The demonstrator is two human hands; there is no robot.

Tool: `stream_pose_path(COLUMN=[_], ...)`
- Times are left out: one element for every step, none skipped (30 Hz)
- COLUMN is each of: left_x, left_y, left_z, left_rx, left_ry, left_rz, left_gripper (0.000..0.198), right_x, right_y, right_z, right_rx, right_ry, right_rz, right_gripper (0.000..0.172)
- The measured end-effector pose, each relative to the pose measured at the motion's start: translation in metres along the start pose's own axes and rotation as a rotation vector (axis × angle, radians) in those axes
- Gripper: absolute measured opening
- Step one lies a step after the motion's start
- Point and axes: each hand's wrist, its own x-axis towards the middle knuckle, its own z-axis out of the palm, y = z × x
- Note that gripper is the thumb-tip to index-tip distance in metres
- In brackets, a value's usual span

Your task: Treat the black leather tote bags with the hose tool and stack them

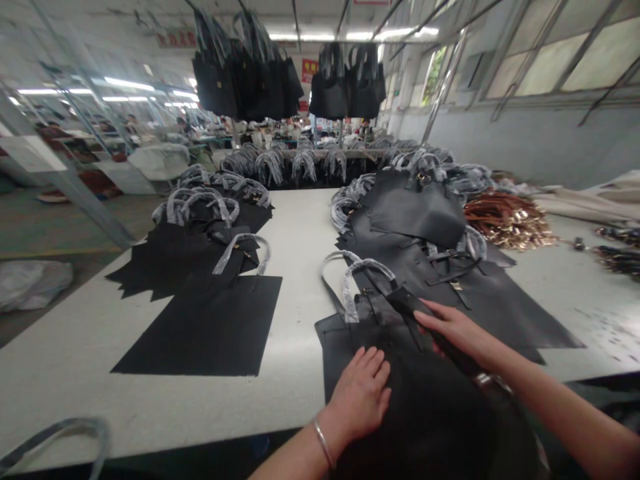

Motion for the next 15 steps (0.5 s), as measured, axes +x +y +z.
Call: stream_pose_path(left_x=[-0.002,-0.004,-0.006,-0.007,-0.008,-0.008,-0.008,-0.007,-0.006,-0.005,-0.004,-0.004,-0.004,-0.004,-0.004], left_y=[0.001,0.002,0.002,0.002,0.002,0.002,0.002,0.002,0.002,0.002,0.003,0.003,0.003,0.004,0.004], left_z=[0.000,0.001,0.001,0.002,0.003,0.004,0.004,0.004,0.004,0.003,0.003,0.002,0.002,0.002,0.002], left_rx=[-0.002,-0.006,-0.011,-0.017,-0.024,-0.030,-0.034,-0.035,-0.034,-0.029,-0.021,-0.012,-0.002,0.009,0.018], left_ry=[0.001,0.002,0.005,0.008,0.009,0.009,0.007,0.003,0.000,-0.005,-0.009,-0.013,-0.015,-0.019,-0.022], left_rz=[0.001,0.000,-0.002,-0.006,-0.008,-0.010,-0.010,-0.008,-0.006,-0.004,-0.002,-0.003,-0.006,-0.007,-0.009], left_gripper=[0.042,0.042,0.042,0.042,0.042,0.042,0.042,0.042,0.042,0.042,0.041,0.041,0.041,0.041,0.041], right_x=[-0.003,-0.008,-0.015,-0.022,-0.029,-0.035,-0.039,-0.041,-0.040,-0.036,-0.031,-0.024,-0.016,-0.009,-0.003], right_y=[0.002,0.005,0.011,0.017,0.025,0.032,0.038,0.043,0.046,0.046,0.044,0.041,0.037,0.032,0.027], right_z=[-0.011,-0.023,-0.033,-0.042,-0.047,-0.050,-0.050,-0.047,-0.043,-0.037,-0.031,-0.026,-0.023,-0.021,-0.022], right_rx=[-0.001,0.000,0.002,0.006,0.011,0.017,0.028,0.042,0.054,0.063,0.069,0.070,0.072,0.079,0.088], right_ry=[0.012,0.002,-0.022,-0.053,-0.087,-0.117,-0.142,-0.162,-0.170,-0.166,-0.147,-0.115,-0.073,-0.027,0.019], right_rz=[0.007,0.029,0.064,0.105,0.149,0.192,0.222,0.242,0.250,0.244,0.225,0.196,0.163,0.125,0.086], right_gripper=[0.057,0.056,0.055,0.053,0.052,0.052,0.051,0.051,0.050,0.049,0.048,0.046,0.045,0.044,0.044])
